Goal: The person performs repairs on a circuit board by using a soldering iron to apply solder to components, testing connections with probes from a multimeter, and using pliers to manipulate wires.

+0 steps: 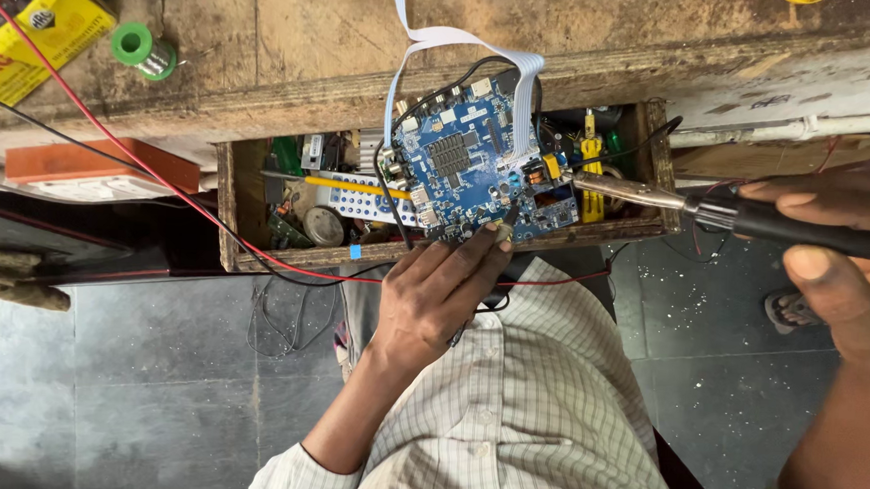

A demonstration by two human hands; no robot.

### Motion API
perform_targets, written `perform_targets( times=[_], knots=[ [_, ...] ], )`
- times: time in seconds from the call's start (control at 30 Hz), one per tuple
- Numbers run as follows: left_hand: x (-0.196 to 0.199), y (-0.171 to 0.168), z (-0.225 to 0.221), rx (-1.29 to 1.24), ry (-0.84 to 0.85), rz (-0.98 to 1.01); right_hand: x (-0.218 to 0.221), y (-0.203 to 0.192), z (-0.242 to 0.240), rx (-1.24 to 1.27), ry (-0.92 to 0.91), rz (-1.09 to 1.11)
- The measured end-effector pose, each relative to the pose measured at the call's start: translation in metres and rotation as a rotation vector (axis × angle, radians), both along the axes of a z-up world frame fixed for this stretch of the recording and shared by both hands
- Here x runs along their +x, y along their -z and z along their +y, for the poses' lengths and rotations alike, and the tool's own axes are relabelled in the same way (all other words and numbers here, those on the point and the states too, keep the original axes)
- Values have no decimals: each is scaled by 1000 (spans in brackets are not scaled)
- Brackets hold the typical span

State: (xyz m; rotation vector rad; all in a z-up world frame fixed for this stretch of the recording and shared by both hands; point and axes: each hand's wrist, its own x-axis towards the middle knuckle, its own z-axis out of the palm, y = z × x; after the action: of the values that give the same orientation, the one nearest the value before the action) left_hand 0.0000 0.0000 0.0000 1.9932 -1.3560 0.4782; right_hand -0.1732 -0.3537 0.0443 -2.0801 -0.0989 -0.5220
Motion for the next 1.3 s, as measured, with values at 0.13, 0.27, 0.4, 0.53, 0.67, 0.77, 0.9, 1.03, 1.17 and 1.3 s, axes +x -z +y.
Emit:
perform_targets(
  times=[0.13, 0.27, 0.4, 0.53, 0.67, 0.77, 0.9, 1.03, 1.17, 1.3],
  knots=[
    [-2, -3, -1, -20, -9, 24, 8, -8, 18, -26, 14, -14],
    [-1, -7, -2, -68, 7, 57, 12, -17, 30, -5, 33, -30],
    [-3, -9, -7, -115, -9, 145, 14, -21, 39, 36, 51, -17],
    [-4, -16, -7, -150, -12, 231, 18, -24, 39, -13, 53, -15],
    [-6, -24, -7, -159, -1, 252, 19, -20, 40, -9, 55, -39],
    [-8, -26, -14, -127, 16, 215, 16, -19, 39, -25, 57, -45],
    [-8, -27, -20, -76, -4, 137, 18, -15, 33, -12, 19, -53],
    [-10, -26, -23, -56, -28, 125, 19, -10, 30, 74, -27, -57],
    [-11, -28, -23, -43, -34, 122, 18, -9, 31, 68, -13, -56],
    [-12, -27, -23, -49, -54, 136, 19, -9, 33, 73, -7, -68]
  ],
)
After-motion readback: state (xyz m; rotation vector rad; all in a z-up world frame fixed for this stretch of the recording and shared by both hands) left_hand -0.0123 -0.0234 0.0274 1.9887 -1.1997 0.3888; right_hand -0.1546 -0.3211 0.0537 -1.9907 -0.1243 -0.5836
